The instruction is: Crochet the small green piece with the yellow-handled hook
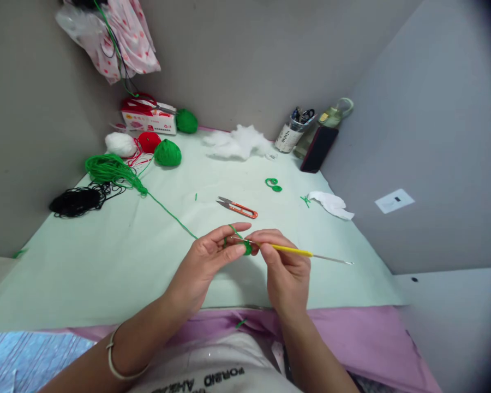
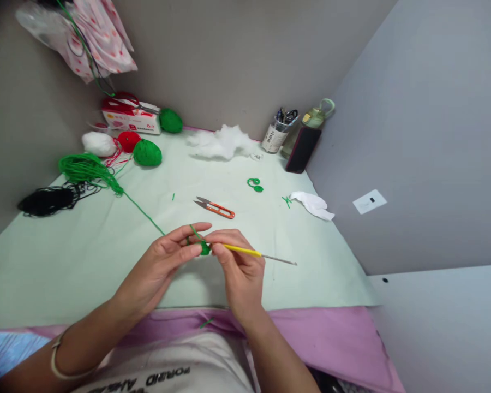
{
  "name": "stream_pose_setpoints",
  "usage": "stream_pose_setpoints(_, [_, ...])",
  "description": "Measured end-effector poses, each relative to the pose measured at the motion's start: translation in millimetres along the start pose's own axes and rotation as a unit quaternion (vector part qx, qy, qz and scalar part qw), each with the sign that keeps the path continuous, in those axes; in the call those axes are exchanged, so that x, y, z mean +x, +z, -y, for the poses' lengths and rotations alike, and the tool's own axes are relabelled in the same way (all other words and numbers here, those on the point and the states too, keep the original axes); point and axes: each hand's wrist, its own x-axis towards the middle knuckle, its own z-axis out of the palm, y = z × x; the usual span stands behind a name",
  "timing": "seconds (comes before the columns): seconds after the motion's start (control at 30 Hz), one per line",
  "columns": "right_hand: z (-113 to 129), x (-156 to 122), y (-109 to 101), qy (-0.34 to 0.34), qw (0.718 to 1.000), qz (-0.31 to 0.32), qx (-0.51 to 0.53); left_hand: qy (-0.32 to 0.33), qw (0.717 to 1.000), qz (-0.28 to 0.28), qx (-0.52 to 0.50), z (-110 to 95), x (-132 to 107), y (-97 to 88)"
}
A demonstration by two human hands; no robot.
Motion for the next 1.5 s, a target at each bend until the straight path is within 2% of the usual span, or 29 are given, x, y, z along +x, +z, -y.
stream_pose_setpoints(0.1, [-2,0,0,0.033,0.999,-0.007,0.025,0.010,1.000,-0.012,0.009,0,0,0.6])
stream_pose_setpoints(0.23, [-1,5,-2,0.077,0.992,-0.008,0.102,-0.007,1.000,0.014,-0.012,-1,0,-0.2])
stream_pose_setpoints(0.3, [0,7,-3,0.084,0.989,-0.001,0.122,-0.006,1.000,0.017,-0.006,-2,-1,-0.8])
stream_pose_setpoints(0.4, [3,4,-3,0.073,0.993,0.002,0.095,0.008,1.000,0.006,0.024,-2,-3,-2.5])
stream_pose_setpoints(0.5, [6,-3,-3,0.017,1.000,-0.002,0.012,0.036,0.998,-0.012,0.055,-2,-4,-4.3])
stream_pose_setpoints(0.6, [6,-9,-3,-0.099,0.990,0.020,-0.100,0.068,0.992,-0.036,0.096,1,-5,-3.7])
stream_pose_setpoints(0.73, [-3,-15,-3,-0.232,0.933,0.058,-0.270,0.089,0.990,-0.063,0.088,7,-5,0.9])
stream_pose_setpoints(0.8, [-7,-16,-3,-0.270,0.907,0.050,-0.321,0.049,0.997,-0.047,0.021,9,-3,1.9])
stream_pose_setpoints(0.83, [-8,-16,-4,-0.271,0.908,0.041,-0.316,0.013,0.999,-0.030,-0.020,9,-2,1.5])
stream_pose_setpoints(0.87, [-8,-15,-4,-0.252,0.923,0.029,-0.290,-0.022,0.998,-0.013,-0.057,8,-1,0.6])
stream_pose_setpoints(0.93, [-4,-12,-3,-0.167,0.968,-0.005,-0.185,-0.067,0.993,0.006,-0.101,5,2,-2.0])
stream_pose_setpoints(1.0, [0,-7,-1,-0.074,0.995,-0.026,-0.066,-0.059,0.993,0.003,-0.104,2,3,-3.4])
stream_pose_setpoints(1.07, [3,-4,2,-0.035,0.999,-0.014,-0.005,-0.033,0.996,0.004,-0.082,0,1,-2.3])
stream_pose_setpoints(1.13, [3,-3,4,-0.041,0.999,0.003,-0.012,-0.007,0.999,0.003,-0.051,0,-1,0.4])
stream_pose_setpoints(1.23, [1,-7,5,-0.092,0.990,0.010,-0.104,0.022,0.999,-0.016,-0.022,4,-3,3.6])
stream_pose_setpoints(1.3, [0,-9,3,-0.158,0.968,0.026,-0.192,0.006,0.999,-0.015,-0.041,7,-2,3.1])
stream_pose_setpoints(1.37, [1,-10,0,-0.204,0.949,0.036,-0.236,-0.038,0.996,0.002,-0.085,8,2,0.7])
stream_pose_setpoints(1.43, [4,-6,-3,-0.177,0.965,0.006,-0.193,-0.070,0.990,-0.001,-0.125,7,5,-2.4])
stream_pose_setpoints(1.5, [5,-2,-5,-0.099,0.990,-0.043,-0.087,-0.064,0.988,-0.023,-0.137,4,7,-4.3])
